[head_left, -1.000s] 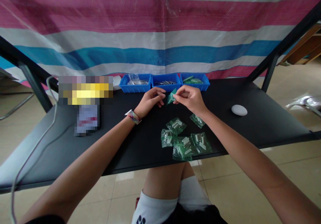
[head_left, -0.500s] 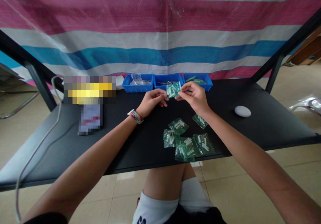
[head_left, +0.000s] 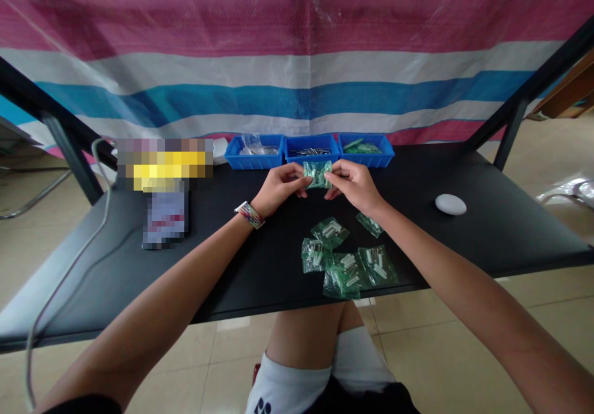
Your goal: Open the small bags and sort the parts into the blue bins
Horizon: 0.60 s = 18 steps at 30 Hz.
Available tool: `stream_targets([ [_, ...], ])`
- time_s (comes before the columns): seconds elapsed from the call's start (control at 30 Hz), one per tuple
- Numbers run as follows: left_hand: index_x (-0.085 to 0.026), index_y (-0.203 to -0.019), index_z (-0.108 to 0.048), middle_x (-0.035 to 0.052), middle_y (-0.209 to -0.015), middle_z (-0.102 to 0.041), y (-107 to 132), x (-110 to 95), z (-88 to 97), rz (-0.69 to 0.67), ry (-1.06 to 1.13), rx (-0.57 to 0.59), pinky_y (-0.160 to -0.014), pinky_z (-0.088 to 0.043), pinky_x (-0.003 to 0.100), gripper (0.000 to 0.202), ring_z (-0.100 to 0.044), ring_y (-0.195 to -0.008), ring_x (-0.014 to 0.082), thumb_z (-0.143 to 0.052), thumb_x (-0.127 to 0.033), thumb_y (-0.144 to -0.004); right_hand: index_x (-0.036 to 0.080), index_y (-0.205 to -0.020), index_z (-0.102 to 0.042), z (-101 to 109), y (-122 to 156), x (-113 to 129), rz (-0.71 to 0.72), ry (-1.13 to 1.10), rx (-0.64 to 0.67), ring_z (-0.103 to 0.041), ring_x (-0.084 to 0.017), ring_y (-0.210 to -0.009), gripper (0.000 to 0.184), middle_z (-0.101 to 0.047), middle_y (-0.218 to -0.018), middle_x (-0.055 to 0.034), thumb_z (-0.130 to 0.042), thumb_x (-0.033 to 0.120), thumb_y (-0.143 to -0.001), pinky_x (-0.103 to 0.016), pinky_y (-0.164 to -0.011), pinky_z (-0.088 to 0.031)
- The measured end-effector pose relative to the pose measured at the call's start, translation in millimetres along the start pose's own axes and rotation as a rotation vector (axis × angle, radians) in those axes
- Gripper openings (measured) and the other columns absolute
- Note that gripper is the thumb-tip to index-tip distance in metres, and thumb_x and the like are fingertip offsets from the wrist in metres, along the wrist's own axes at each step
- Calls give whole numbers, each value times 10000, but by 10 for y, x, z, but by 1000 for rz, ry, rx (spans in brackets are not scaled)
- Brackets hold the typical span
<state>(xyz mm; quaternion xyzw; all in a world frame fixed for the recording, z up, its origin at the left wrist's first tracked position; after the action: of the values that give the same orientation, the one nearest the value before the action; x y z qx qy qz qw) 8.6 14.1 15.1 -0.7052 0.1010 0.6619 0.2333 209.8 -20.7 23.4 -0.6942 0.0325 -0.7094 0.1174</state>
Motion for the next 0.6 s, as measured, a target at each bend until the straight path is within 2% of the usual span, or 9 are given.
stream_targets([
  [0.3,-160,-805,-650,-34,-663,-640,8,-40,25,-57,-33,-46,-535,-465,194,387,-596,-523,72,-955,-397,-769,195,-927,-712,-24,15,27,-8,-11,29,-702,-146,-539,473,-694,-774,11,-899,606,-786,-265,-490,-614],
  [0.5,-162,-878,-664,-41,-651,-649,8,-47,8,-47,-7,-23,-477,-451,183,392,-573,-483,68,-938,-429,-796,193,-856,-722,4,-1,54,66,54,-14,-641,-124,-514,464,-673,-734,14,-877,625,-790,-259,-481,-561],
  [0.6,-163,-919,-666,-35,-624,-661,14,-47,0,-19,-1,1,-465,-481,192,406,-596,-466,87,-913,-471,-826,190,-827,-752,31,-6,82,105,106,-54,-593,-112,-482,416,-649,-664,22,-873,588,-800,-252,-468,-515],
])
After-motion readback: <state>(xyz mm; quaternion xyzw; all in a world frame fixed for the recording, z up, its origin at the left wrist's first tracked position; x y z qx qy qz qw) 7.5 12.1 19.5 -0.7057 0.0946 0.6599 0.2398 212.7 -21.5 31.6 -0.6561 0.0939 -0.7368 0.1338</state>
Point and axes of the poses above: each hand's wrist, its own y-axis away from the middle knuckle, its own z-axis out of the back of the hand, x = y × z, the point moved 3 cm from there along -y, towards the middle knuckle
